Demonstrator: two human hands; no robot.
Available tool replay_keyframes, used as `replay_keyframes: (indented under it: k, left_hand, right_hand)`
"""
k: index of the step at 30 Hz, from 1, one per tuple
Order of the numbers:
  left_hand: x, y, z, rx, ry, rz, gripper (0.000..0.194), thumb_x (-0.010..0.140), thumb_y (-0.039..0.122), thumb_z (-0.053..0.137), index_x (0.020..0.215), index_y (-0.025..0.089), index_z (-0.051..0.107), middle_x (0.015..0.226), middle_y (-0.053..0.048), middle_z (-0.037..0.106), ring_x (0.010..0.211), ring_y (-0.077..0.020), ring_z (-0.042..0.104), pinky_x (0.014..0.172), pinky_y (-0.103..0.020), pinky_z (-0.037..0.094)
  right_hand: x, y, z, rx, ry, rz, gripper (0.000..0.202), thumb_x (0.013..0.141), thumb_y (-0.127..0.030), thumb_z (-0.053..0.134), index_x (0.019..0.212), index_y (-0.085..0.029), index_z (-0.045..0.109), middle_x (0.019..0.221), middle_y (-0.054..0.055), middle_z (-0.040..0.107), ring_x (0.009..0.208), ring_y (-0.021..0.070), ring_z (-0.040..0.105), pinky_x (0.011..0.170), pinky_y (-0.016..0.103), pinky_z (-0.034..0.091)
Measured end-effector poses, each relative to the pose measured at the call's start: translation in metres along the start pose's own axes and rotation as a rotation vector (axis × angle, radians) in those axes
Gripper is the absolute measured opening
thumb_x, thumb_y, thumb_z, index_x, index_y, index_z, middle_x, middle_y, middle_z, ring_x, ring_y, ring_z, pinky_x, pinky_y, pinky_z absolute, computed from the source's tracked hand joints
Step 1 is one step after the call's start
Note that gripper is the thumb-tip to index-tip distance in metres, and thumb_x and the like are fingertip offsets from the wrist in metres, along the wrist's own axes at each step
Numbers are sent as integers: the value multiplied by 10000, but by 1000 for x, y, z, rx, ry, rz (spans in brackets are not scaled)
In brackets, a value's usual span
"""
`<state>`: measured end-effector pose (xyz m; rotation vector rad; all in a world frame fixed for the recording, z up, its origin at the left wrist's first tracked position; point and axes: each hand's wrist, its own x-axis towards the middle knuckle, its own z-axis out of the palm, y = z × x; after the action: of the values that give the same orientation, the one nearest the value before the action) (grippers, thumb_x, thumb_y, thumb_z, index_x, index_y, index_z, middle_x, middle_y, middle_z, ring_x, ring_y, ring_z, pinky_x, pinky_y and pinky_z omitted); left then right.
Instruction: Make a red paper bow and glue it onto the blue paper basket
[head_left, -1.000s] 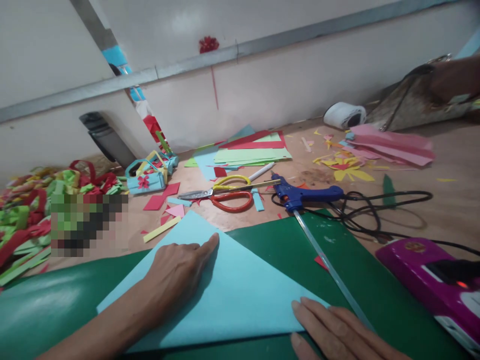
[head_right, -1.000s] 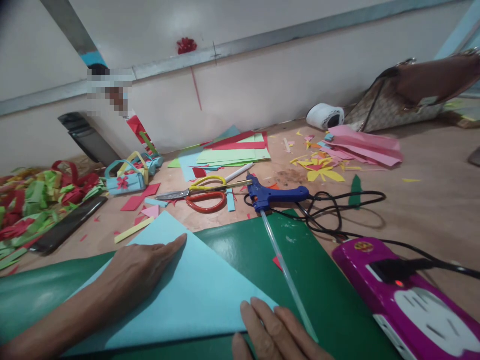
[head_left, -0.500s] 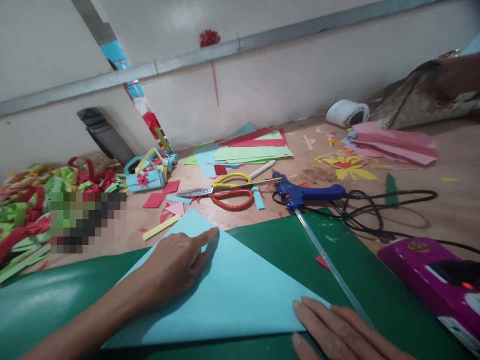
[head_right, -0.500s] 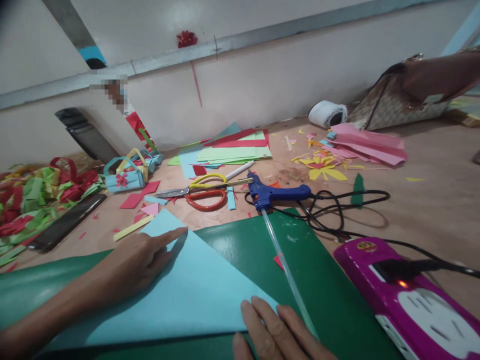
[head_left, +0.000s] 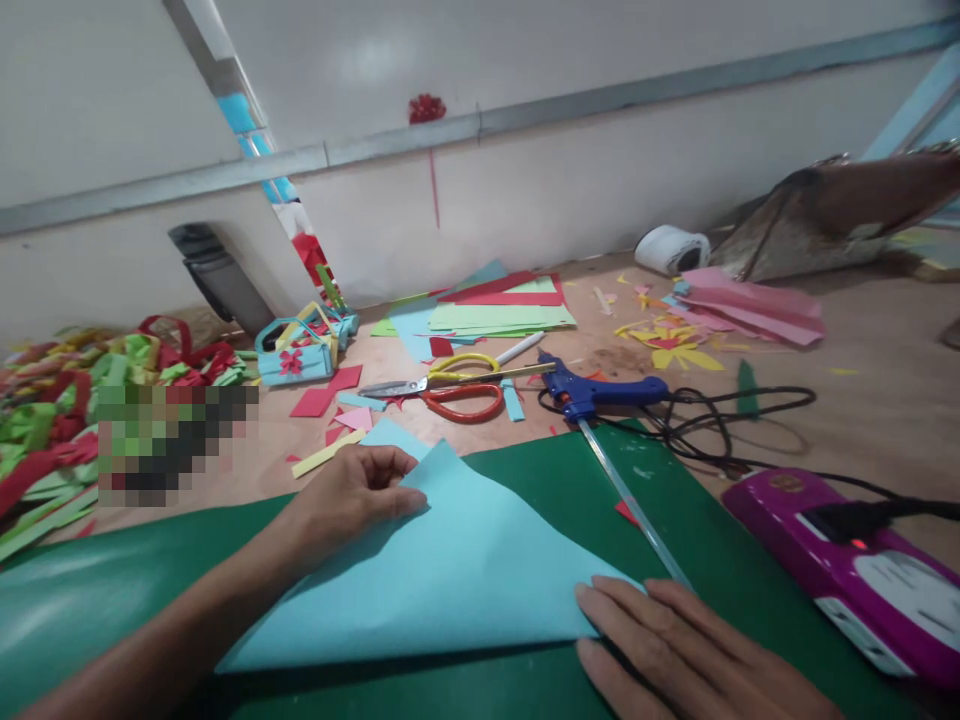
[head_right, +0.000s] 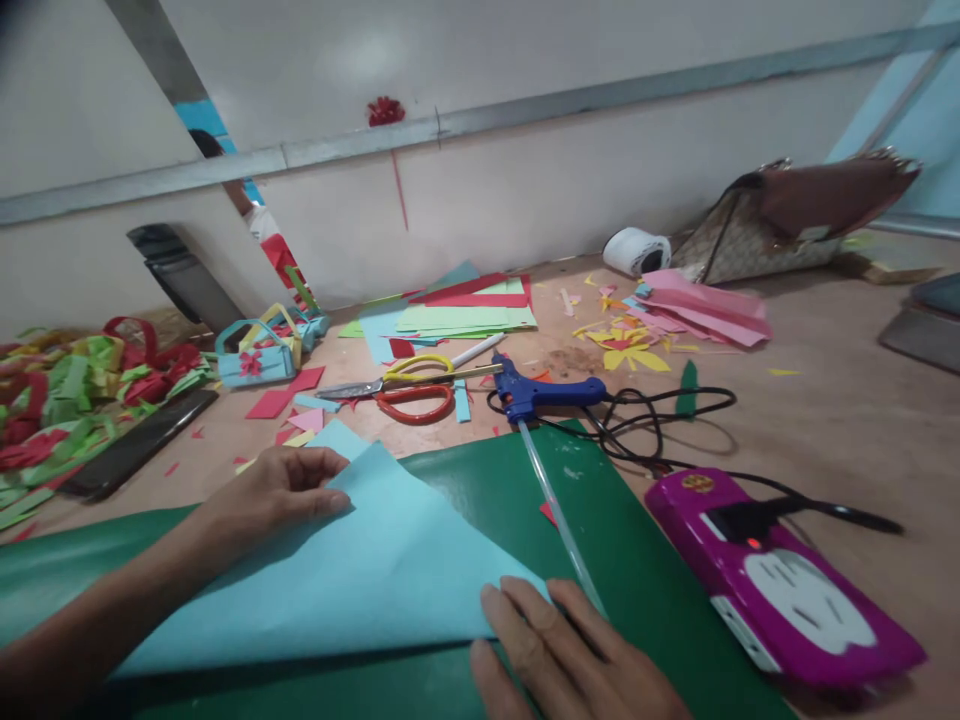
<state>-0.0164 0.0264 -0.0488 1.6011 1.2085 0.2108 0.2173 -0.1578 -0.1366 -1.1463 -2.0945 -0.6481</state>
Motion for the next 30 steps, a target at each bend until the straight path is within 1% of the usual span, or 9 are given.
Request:
replay_keyframes:
  k: [2, 4, 8, 10, 13, 16, 20, 23, 30]
  left_hand:
    - [-3, 2, 0, -28, -3, 2, 372, 578, 471, 699, 731, 149, 594, 603, 27, 550, 499, -89, 442, 437, -192, 314]
    - [-7, 4, 1, -46, -4, 28, 383, 579, 499, 708, 681, 152, 583, 565, 35, 525, 474, -78, 412, 419, -186, 289]
    - [-16, 6, 4, -89, -50, 94, 400, 613, 528, 697, 654, 154, 561, 539, 51, 483, 458, -69, 377, 413, -182, 262]
    - [-20, 7, 6, -90, -71, 126, 389, 632, 520, 685, 665, 150, 571, 556, 43, 491, 476, -77, 390, 426, -187, 271]
    - [-27, 10, 8, -64, -107, 189, 344, 665, 480, 655, 666, 144, 584, 566, 36, 487, 499, -83, 386, 445, -194, 271]
    - [-32, 11, 12, -43, -132, 268, 304, 685, 426, 629, 588, 156, 527, 519, 59, 405, 484, -70, 312, 440, -198, 222]
    - [-36, 12, 17, -13, -155, 319, 309, 690, 384, 600, 532, 178, 432, 498, 74, 321, 477, -65, 250, 439, -212, 179]
    - [-38, 13, 19, 5, -156, 353, 307, 694, 382, 582, 529, 183, 416, 500, 76, 304, 482, -66, 232, 446, -222, 170]
    - [-38, 18, 17, 9, -150, 394, 334, 659, 417, 601, 508, 186, 413, 480, 81, 302, 471, -65, 229, 440, -227, 169]
  right_hand:
    - [12, 11, -13, 36, -42, -54, 462, 982, -423, 269, 994, -189, 667, 1016, 79, 733, 1006, 221, 655, 1037, 400, 383]
    - [32, 22, -27, 122, -134, -14, 376, 954, -401, 378, 1070, -177, 656, 1042, 75, 729, 973, 205, 672, 945, 334, 480]
    - [86, 31, -48, 289, -303, 421, 322, 888, -370, 513, 1124, -209, 663, 1068, 72, 726, 951, 228, 686, 804, 333, 558]
    - [113, 29, -48, 418, -374, 613, 353, 862, -398, 550, 1134, -207, 667, 1102, 64, 716, 990, 240, 673, 812, 351, 551]
    - [143, 25, -36, 675, -462, 744, 394, 823, -435, 598, 1109, -176, 679, 1143, 73, 694, 1057, 245, 633, 883, 365, 499]
    - [160, 21, -18, 851, -475, 855, 379, 780, -379, 644, 1038, -104, 688, 1015, 94, 718, 904, 202, 655, 758, 287, 491]
    - [168, 19, -4, 937, -442, 878, 168, 782, -266, 594, 732, -128, 675, 590, -28, 570, 540, 89, 483, 501, 214, 343]
    - [170, 18, -6, 904, -426, 859, 171, 771, -210, 561, 625, -141, 614, 531, -60, 456, 503, 71, 382, 479, 213, 281]
    - [169, 14, -13, 801, -384, 819, 199, 753, -233, 556, 571, -155, 573, 506, -68, 413, 477, 71, 345, 454, 217, 258]
